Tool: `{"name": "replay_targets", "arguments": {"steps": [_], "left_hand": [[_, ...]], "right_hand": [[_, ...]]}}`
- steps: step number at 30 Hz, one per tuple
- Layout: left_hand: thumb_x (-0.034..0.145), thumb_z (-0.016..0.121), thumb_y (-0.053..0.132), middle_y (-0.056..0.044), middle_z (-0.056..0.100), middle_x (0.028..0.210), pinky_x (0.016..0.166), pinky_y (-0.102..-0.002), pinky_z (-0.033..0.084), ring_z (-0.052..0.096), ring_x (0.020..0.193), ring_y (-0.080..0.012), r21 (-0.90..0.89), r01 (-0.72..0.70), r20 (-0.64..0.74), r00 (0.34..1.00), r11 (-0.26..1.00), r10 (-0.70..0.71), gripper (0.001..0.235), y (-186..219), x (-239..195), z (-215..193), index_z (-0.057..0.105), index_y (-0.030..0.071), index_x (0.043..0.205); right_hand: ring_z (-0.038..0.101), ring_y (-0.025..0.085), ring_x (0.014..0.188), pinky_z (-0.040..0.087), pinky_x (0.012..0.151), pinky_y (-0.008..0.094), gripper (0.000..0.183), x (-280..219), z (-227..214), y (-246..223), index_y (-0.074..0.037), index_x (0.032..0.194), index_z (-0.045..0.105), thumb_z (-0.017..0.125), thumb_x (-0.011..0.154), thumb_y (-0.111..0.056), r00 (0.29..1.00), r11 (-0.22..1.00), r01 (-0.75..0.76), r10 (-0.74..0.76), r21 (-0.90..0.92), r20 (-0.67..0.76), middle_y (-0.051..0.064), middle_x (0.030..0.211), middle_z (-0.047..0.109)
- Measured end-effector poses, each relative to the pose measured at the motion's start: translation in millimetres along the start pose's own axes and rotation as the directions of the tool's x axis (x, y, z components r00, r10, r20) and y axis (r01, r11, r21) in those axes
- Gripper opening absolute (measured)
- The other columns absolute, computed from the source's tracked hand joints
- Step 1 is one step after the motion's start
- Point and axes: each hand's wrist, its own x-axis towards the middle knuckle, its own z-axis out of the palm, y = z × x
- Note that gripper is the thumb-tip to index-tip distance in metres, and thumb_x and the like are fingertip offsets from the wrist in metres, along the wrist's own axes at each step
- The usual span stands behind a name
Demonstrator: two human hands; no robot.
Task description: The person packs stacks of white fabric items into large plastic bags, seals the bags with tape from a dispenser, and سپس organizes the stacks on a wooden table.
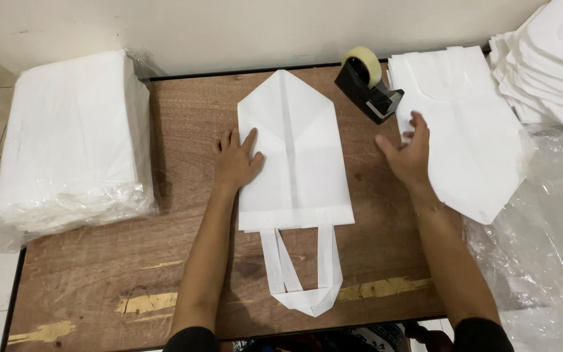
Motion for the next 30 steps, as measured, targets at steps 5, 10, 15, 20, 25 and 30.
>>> {"name": "replay_targets", "arguments": {"steps": [5,10,15,20,25,30], "left_hand": [[0.094,0.041,0.049,-0.02,0.029,0.161,0.117,-0.057,0.003,0.015,0.15,-0.0347,0.068,-0.007,0.019,1.0,0.998,0.005,0.064,0.6,-2.7,0.3,0.042,0.026,0.153],[0.092,0.042,0.053,-0.02,0.029,0.161,0.118,-0.057,0.002,0.015,0.151,-0.0341,0.063,0.005,0.034,0.999,0.998,-0.007,0.066,1.7,-2.8,-2.5,0.042,0.028,0.153],[0.093,0.042,0.054,-0.02,0.029,0.16,0.118,-0.056,0.002,0.015,0.151,-0.033,0.066,0.006,0.032,0.999,0.998,-0.009,0.065,2.4,-3.2,-1.2,0.042,0.028,0.153],[0.095,0.04,0.053,-0.021,0.027,0.161,0.118,-0.057,0.004,0.015,0.151,-0.0339,0.078,-0.007,0.017,1.0,0.997,0.005,0.064,5.3,-5.6,-1.9,0.041,0.027,0.153],[0.094,0.037,0.055,-0.021,0.026,0.162,0.119,-0.055,0.002,0.014,0.152,-0.0331,0.096,0.023,0.037,0.999,0.995,-0.026,0.066,8.7,-8.3,-1.3,0.038,0.027,0.155],[0.094,0.038,0.056,-0.02,0.024,0.163,0.119,-0.054,0.001,0.012,0.152,-0.0322,0.098,0.039,0.039,0.998,0.994,-0.043,0.069,14.4,-9.7,-8.6,0.036,0.025,0.155]], "right_hand": [[0.027,0.048,0.145,0.022,0.122,0.057,0.108,62.6,35.7,20.1,-0.012,0.157,0.005,0.087,0.087,-0.025,0.994,0.995,0.097,-0.095,0.034,-0.06,0.032,0.155,0.029],[0.05,0.042,0.121,0.04,0.106,0.051,0.073,84.2,62.5,62.9,0.005,0.138,0.036,0.085,0.085,-0.007,0.907,0.957,0.29,-0.275,0.003,-0.318,0.025,0.124,0.048],[0.05,0.033,0.103,0.044,0.092,0.043,0.071,83.3,65.9,60.3,0.001,0.124,0.04,0.092,0.077,-0.01,0.872,0.945,0.328,-0.304,-0.005,-0.384,0.016,0.107,0.044],[0.05,0.028,0.1,0.046,0.087,0.038,0.077,90.0,68.6,58.2,-0.005,0.12,0.039,0.098,0.073,-0.023,0.888,0.974,0.207,-0.227,-0.093,-0.401,0.01,0.105,0.043],[0.048,0.032,0.098,0.044,0.085,0.043,0.076,87.0,68.5,53.4,-0.003,0.118,0.038,0.097,0.075,-0.021,0.872,0.958,0.257,-0.286,-0.125,-0.398,0.013,0.104,0.041],[0.047,0.038,0.103,0.042,0.09,0.047,0.074,85.9,70.6,52.5,-0.001,0.123,0.035,0.094,0.081,-0.016,0.874,0.948,0.306,-0.316,-0.088,-0.368,0.017,0.109,0.04]]}}
